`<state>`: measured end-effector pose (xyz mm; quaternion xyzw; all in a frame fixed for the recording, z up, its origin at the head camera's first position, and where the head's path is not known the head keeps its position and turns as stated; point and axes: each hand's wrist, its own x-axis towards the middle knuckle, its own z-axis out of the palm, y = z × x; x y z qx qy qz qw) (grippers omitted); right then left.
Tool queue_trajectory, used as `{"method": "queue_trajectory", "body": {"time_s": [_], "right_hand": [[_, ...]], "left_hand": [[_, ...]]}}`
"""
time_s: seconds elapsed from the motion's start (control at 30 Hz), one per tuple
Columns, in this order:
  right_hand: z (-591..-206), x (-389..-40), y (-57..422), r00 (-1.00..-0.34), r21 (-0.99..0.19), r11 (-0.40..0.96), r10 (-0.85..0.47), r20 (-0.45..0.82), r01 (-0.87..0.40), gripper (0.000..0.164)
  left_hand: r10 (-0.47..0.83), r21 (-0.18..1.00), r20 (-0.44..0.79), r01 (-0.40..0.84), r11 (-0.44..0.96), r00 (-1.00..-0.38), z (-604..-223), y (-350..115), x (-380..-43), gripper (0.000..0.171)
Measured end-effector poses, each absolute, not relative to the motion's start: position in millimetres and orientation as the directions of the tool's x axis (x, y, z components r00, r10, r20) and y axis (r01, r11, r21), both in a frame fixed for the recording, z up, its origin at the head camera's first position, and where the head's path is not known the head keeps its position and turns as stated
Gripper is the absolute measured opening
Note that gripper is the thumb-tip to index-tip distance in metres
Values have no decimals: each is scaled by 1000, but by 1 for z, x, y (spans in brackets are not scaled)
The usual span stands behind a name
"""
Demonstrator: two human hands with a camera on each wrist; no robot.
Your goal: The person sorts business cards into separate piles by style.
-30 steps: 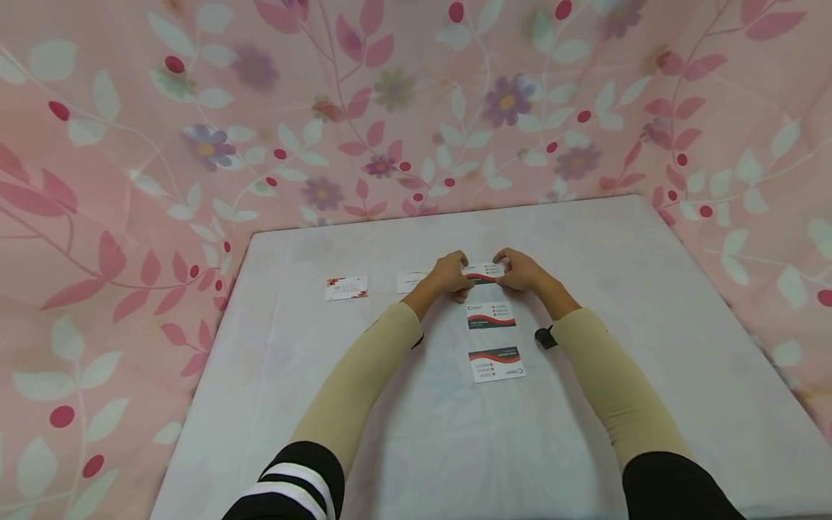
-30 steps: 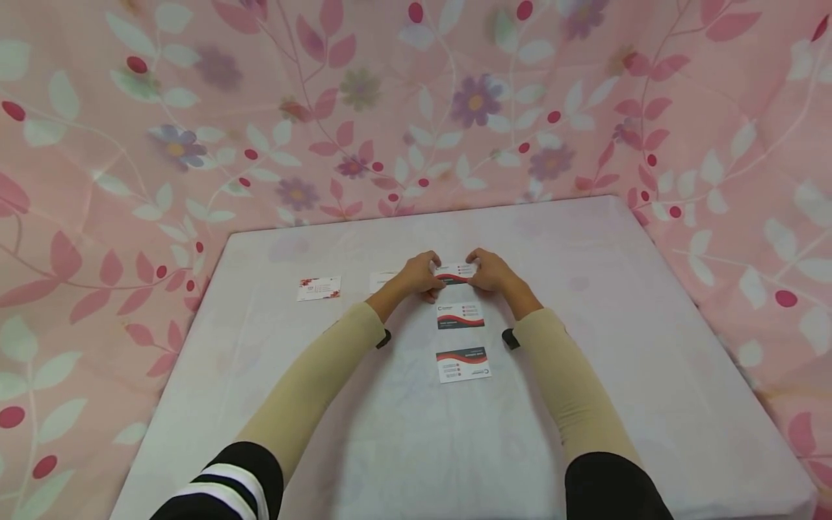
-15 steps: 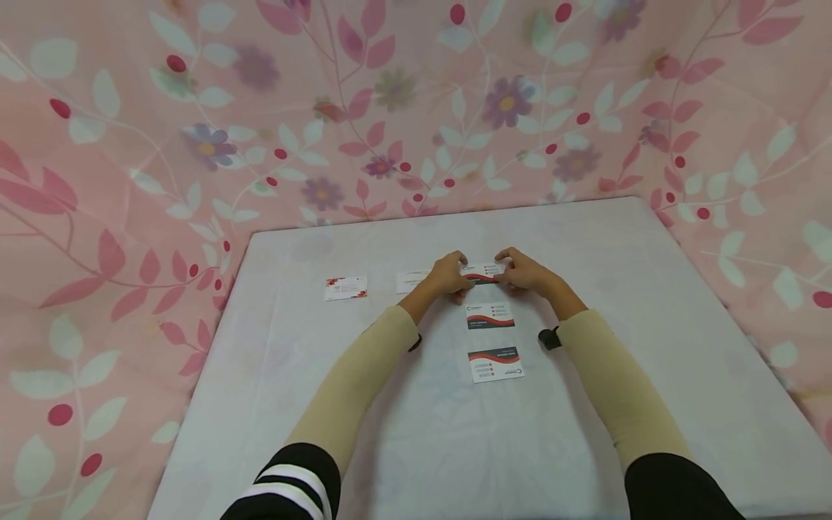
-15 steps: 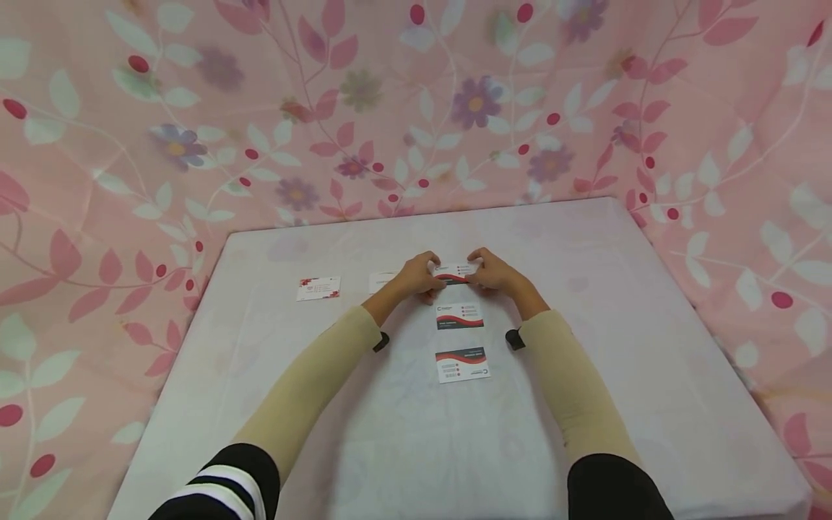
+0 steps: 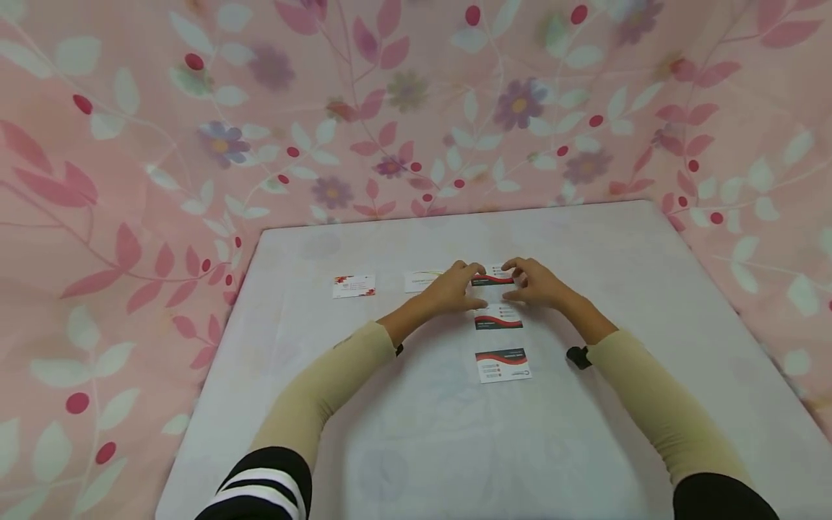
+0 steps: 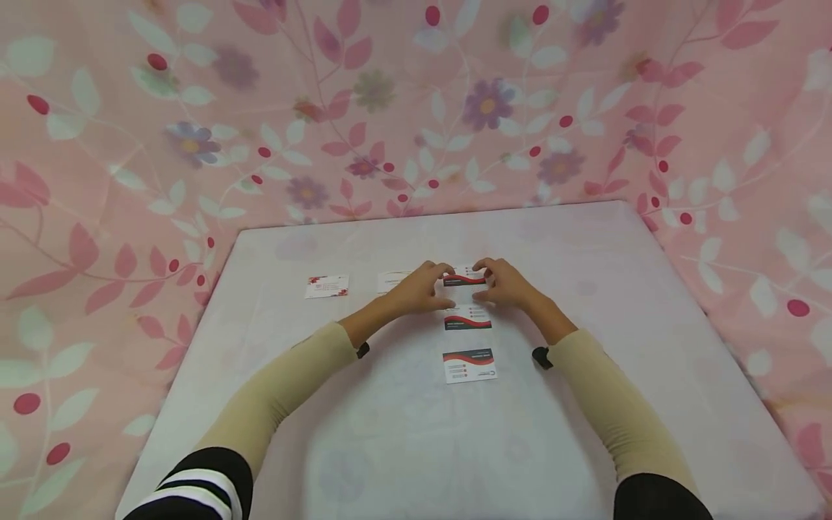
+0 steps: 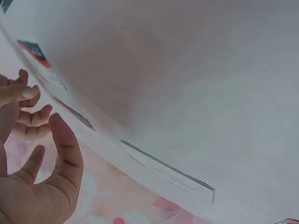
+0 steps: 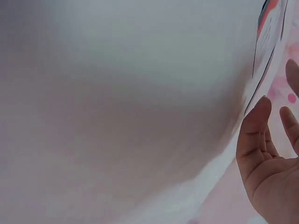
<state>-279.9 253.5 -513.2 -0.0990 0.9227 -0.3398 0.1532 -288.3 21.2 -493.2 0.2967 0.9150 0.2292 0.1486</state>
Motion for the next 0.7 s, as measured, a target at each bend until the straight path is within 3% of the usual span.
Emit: {"method": "queue_trajectory", "body": {"time_s": [0.2, 0.43, 0.7], "right_hand": [[-506, -257, 256, -923, -600, 785, -330, -197, -153, 78], [-509, -241, 258, -919, -616, 767, -354, -172, -180, 80], [-510, -236, 258, -921, -610, 761, -368, -127, -220, 79]], "left_hand": [[562, 509, -149, 424, 749, -813, -500, 19, -274, 86], [570, 491, -187, 427, 759, -800, -505, 14, -267, 81], [592, 508, -116, 464, 725, -798, -505, 16, -262, 81]]}}
